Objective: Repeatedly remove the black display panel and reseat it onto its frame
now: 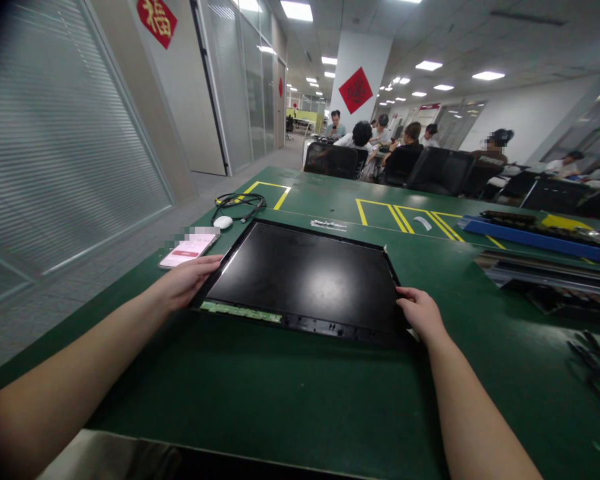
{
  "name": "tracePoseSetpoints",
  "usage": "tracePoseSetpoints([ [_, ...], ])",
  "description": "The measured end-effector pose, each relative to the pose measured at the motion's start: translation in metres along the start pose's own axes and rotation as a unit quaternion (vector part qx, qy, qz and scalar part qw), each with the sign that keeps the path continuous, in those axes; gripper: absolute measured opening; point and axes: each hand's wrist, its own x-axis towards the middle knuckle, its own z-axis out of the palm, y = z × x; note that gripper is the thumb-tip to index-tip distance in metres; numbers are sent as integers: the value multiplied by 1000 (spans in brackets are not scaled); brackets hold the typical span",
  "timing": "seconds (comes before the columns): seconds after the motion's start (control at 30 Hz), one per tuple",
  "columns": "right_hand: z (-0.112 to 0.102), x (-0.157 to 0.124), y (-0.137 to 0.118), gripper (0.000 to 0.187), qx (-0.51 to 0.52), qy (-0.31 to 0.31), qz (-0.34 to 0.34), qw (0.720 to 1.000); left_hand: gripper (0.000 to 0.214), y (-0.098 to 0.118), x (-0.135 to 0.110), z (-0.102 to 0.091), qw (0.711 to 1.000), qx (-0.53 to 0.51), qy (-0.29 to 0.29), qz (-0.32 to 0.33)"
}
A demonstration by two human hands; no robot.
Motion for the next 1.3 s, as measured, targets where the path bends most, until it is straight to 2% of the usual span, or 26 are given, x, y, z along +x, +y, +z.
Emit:
tracePoseSetpoints([
  [0.27,1,-1,0,49,17,-2,11,1000,37,0,1,2,999,-31,-14,1],
  [0.6,-1,-8,-9,47,16,-6,19,1000,38,0,0,1,998,-58,-22,2],
  [0.73,-1,-6,-6,46,16,-5,14,1000,41,0,-2,2,998,-59,-37,3],
  [1.07,1,9,12,48,13,0,-12,1000,41,-1,2,1,998,-63,-28,2],
  [1.3,0,0,1,50,15,-3,-1,1000,45,-4,3,2,997,-67,-24,5],
])
